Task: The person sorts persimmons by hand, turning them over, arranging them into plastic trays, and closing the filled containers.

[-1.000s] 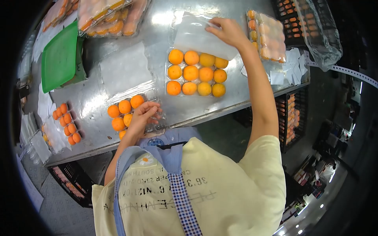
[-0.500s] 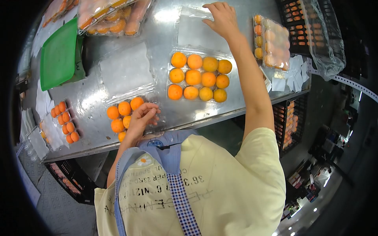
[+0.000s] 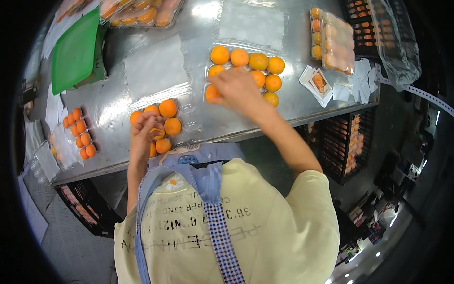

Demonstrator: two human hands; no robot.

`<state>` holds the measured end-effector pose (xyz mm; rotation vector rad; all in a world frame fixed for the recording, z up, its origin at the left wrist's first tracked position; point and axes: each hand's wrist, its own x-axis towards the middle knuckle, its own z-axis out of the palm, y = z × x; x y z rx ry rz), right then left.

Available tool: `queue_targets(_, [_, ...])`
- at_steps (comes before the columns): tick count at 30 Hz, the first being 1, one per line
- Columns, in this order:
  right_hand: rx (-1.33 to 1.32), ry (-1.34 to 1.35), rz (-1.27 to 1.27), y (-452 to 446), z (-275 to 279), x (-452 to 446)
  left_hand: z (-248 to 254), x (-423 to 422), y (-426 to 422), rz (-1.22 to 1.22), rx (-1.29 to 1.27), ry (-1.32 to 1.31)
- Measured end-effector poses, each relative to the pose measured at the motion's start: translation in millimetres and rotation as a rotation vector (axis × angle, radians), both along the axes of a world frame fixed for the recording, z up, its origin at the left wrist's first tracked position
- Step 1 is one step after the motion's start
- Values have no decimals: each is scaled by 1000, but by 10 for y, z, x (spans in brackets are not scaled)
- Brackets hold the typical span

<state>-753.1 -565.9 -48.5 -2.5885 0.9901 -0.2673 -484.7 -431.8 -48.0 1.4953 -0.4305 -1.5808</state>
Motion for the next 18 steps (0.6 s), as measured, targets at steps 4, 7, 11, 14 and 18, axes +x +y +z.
queue_targets(4, [-36,61,-125,362,-251,96,-18,246,207,134,-13,-57])
queue_targets(7, [-32,45,-208,413,-341,87,-26,333,364,194,-39,-60])
queue_targets(11, [12,-40,-227,388,-217,42,9,278,473,147,-67,-56])
queue_targets(14, [163,-282,-281,527,-41,60,39,123,467,-22,-105,-22])
queue_targets(18, [235,-508,-178,837,343,243,277,-341,253,-271,-199,122])
